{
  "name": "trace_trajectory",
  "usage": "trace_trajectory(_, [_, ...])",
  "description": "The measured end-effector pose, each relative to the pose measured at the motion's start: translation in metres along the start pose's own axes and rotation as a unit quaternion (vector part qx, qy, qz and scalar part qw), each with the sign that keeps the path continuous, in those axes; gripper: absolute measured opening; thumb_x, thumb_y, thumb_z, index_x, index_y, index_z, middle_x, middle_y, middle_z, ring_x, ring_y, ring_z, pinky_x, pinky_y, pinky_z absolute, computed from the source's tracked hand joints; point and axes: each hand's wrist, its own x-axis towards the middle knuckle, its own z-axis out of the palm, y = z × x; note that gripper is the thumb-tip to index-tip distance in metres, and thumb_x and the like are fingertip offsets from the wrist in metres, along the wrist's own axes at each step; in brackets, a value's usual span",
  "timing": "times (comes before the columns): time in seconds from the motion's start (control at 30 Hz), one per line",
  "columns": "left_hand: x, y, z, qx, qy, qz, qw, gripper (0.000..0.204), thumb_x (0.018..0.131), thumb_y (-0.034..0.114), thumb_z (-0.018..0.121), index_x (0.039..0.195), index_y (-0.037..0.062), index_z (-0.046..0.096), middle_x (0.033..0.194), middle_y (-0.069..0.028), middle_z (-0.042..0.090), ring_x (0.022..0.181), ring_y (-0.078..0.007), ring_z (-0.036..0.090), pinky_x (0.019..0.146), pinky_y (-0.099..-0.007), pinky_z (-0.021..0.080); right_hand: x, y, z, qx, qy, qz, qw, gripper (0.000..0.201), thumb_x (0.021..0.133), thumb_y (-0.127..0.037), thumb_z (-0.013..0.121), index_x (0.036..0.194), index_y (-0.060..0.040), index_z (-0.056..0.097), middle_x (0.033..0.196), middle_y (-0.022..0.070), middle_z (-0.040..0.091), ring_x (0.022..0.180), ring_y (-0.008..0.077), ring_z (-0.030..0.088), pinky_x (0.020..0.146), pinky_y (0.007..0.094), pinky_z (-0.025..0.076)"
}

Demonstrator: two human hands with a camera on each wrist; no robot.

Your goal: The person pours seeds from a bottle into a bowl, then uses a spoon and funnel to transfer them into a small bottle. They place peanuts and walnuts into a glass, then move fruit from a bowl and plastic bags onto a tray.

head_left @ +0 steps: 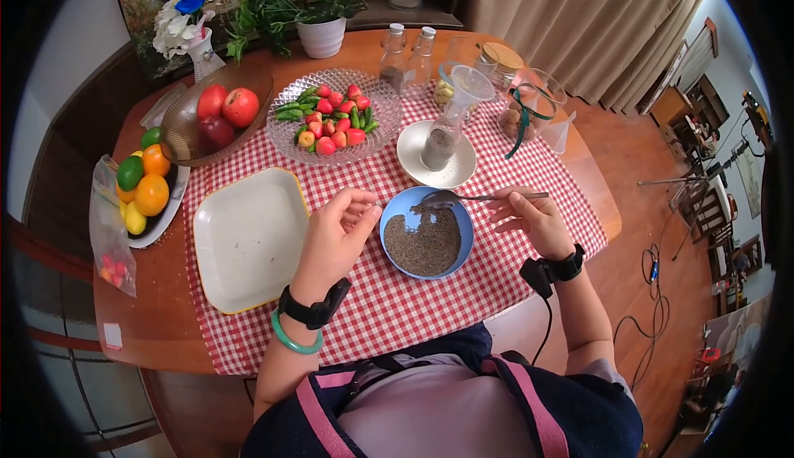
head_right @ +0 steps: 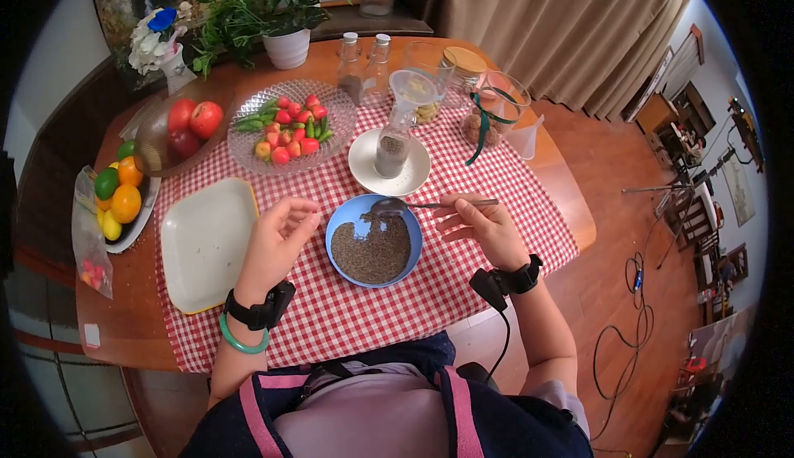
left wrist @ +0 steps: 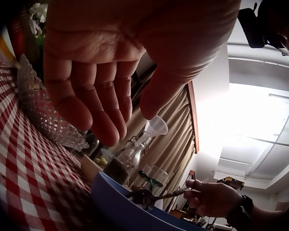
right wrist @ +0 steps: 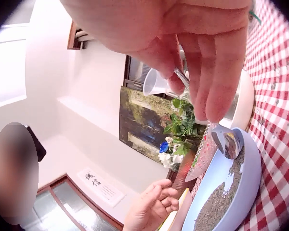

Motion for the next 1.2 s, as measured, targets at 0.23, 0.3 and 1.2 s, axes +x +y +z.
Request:
trace_trajectory(0.23, [0.0,0.002,0.0,0.008,0.0,0.001,1.0,0.016,0.089,0.012,0.062,0.101,0.0004,0.06,0.083,-0.0014,0.063,0.075,-0.0068,0.057,0.068,-0.0216,0.046,-0.01,0.038,0.001,0.153,-0.034,0.112,0.981,0.033,0.101,-0.025,0.039,0.108,0.0015,0.056,0.093,0.0129,0.067,0.081,0.0188,0.067,0.073,0.0298,0.057])
trace_trajectory(0.3, [0.001,-0.001,0.001,0.012,0.008,0.011,1.0,0.018,0.088,0.012,0.063,0.101,-0.0001,0.061,0.082,-0.0049,0.066,0.073,-0.0096,0.06,0.066,-0.0235,0.049,-0.011,0.045,0.004,0.189,-0.04,0.135,0.972,0.034,0.102,-0.026,0.035,0.107,0.0004,0.056,0.089,0.0118,0.066,0.079,0.0184,0.066,0.073,0.0299,0.056])
trace_trajectory(1.2, [0.0,0.002,0.0,0.006,0.0,-0.001,1.0,0.017,0.089,0.012,0.062,0.101,0.0005,0.06,0.083,-0.0013,0.063,0.076,-0.007,0.057,0.069,-0.022,0.047,0.022,-0.013,0.003,0.294,-0.026,-0.014,0.955,0.034,0.102,-0.031,0.033,0.098,-0.0035,0.054,0.076,0.0069,0.062,0.061,0.0141,0.057,0.06,0.0253,0.05])
